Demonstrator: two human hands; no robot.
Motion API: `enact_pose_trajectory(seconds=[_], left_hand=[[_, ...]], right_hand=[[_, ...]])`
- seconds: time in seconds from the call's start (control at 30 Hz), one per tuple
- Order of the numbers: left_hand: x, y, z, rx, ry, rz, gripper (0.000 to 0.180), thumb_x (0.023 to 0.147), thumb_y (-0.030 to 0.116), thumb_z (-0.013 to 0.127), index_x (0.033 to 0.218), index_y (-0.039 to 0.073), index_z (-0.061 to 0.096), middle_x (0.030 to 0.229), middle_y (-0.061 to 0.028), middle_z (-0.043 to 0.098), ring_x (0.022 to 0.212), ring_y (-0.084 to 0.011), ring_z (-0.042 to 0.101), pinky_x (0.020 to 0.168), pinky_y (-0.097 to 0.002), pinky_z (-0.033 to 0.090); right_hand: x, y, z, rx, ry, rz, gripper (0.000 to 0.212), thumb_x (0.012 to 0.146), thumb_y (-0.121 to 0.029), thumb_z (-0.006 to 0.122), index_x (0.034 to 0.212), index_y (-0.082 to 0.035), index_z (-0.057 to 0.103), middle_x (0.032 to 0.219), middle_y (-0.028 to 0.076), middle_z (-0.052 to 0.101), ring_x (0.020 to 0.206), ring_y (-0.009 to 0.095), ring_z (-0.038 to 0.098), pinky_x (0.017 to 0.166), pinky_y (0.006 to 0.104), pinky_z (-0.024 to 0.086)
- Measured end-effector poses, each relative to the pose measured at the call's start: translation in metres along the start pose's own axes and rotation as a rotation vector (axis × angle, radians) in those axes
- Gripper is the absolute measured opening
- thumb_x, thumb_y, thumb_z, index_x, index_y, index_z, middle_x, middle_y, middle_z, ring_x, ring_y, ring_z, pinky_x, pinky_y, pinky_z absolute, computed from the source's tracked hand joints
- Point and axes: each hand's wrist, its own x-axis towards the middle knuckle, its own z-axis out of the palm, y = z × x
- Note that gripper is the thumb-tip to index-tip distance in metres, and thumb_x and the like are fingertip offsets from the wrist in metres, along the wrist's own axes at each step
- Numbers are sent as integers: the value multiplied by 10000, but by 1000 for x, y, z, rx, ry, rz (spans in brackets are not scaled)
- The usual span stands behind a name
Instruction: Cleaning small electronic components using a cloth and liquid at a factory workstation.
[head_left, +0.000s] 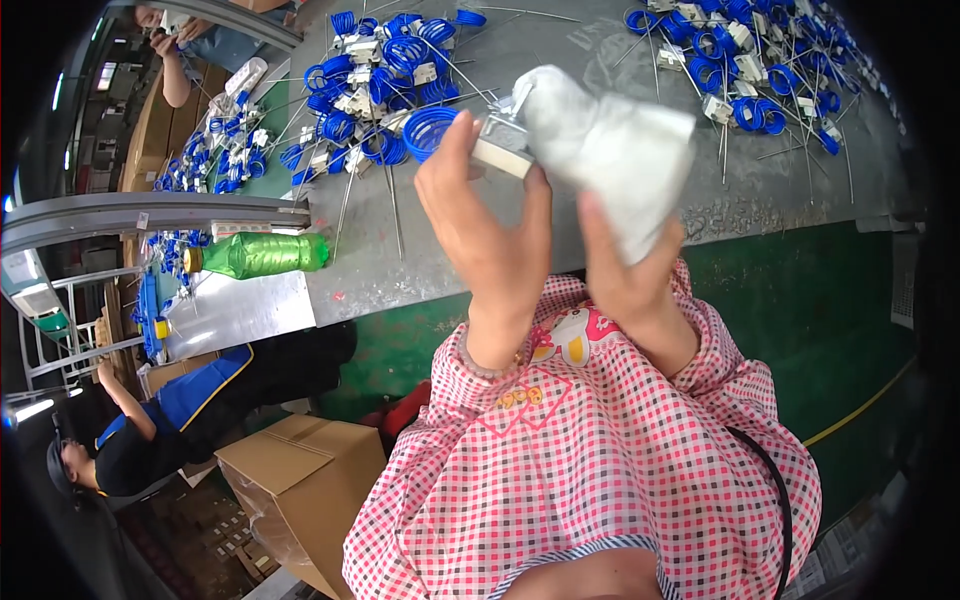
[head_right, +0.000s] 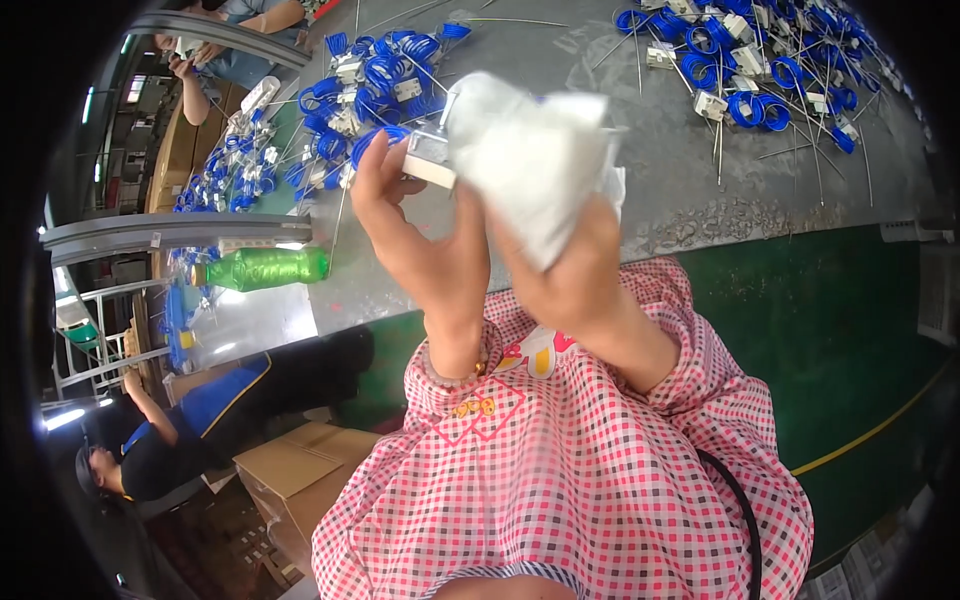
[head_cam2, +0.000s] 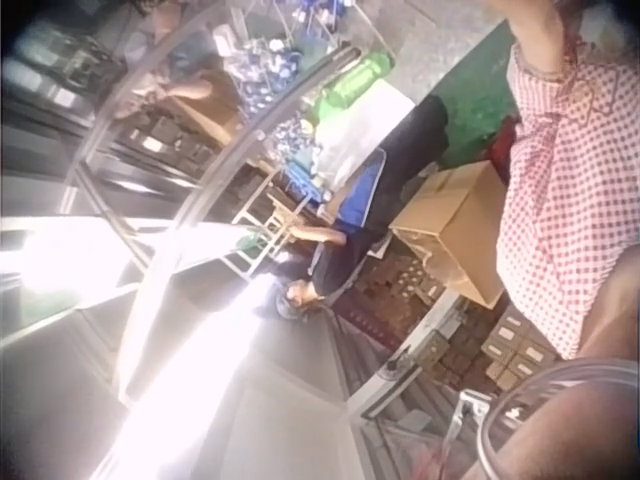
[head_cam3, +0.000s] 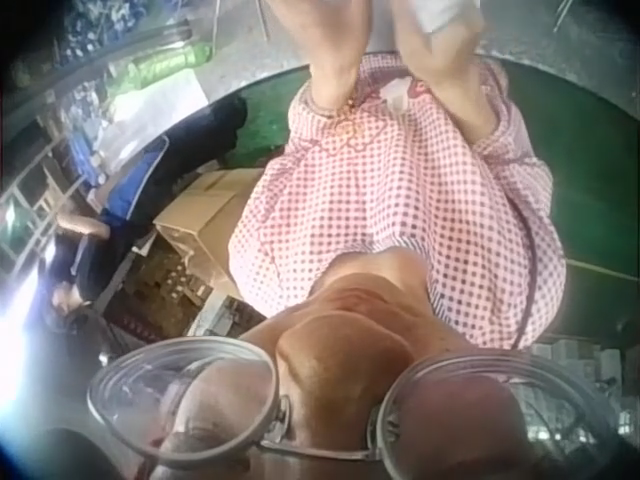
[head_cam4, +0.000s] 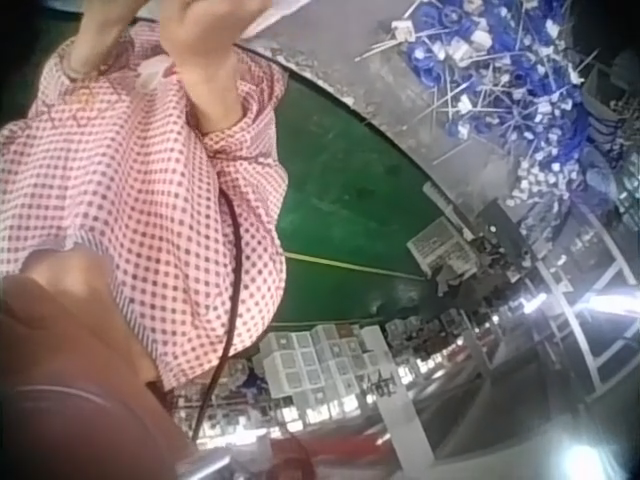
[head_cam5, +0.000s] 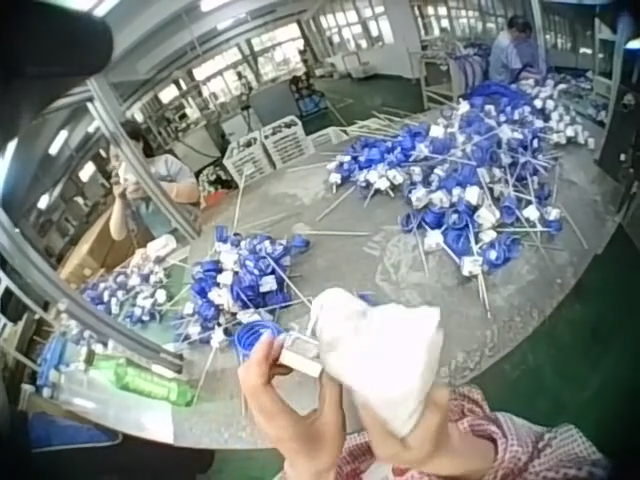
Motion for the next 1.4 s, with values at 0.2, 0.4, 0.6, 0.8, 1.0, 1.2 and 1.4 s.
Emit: enact_pose_trajectory(seconds=[0.2,0.4,0.6,0.8,1.0,1.2,1.4], left_hand=[[2,-6,0,42,-21,2,650,567,-27,664,1155,-14,389,1022,-145,496,845,-250,471,706,-315,383],[1,-2,-8,-80,18,-59,656,615,-9,671,1188,-9,350,958,-140,533,793,-187,498,682,-271,395],[-1,11,-25,-455,-37,-321,508,655,1,651,1110,-40,428,968,-119,536,808,-136,510,713,-235,403],[-3,24,-35,-424,-151,-391,342,713,-20,592,1035,-58,484,954,-77,525,832,-111,493,719,-216,395],[1,34,-41,-580,-122,-553,294,739,-14,579,1015,-68,497,928,-80,534,806,-95,492,671,-188,412],[-3,31,-38,-502,-103,-519,255,744,57,593,964,-61,541,867,-70,552,759,-94,503,660,-188,410],[-5,27,-37,-435,-92,-480,260,757,133,604,934,-54,564,842,-78,575,738,-107,530,660,-197,415]], right_hand=[[-3,-16,2,580,156,378,403,813,-82,499,1173,49,376,1119,123,479,1008,199,480,878,287,344],[33,16,-41,595,630,493,355,823,-176,495,1095,48,453,1051,138,520,931,198,535,792,296,443],[36,10,-32,747,539,510,279,807,-149,531,1024,26,532,955,67,576,865,137,549,761,245,425],[35,-13,-20,997,193,667,289,822,-195,524,1011,24,529,916,78,586,778,129,578,657,223,458],[31,-1,-16,414,-172,315,257,781,-151,579,977,10,538,840,94,576,733,177,558,630,265,429],[26,11,-4,427,-176,226,262,761,-108,594,979,21,526,856,97,582,765,170,562,653,267,432],[23,15,5,276,-90,0,224,748,-82,580,932,26,510,767,139,560,641,273,560,552,321,424]])
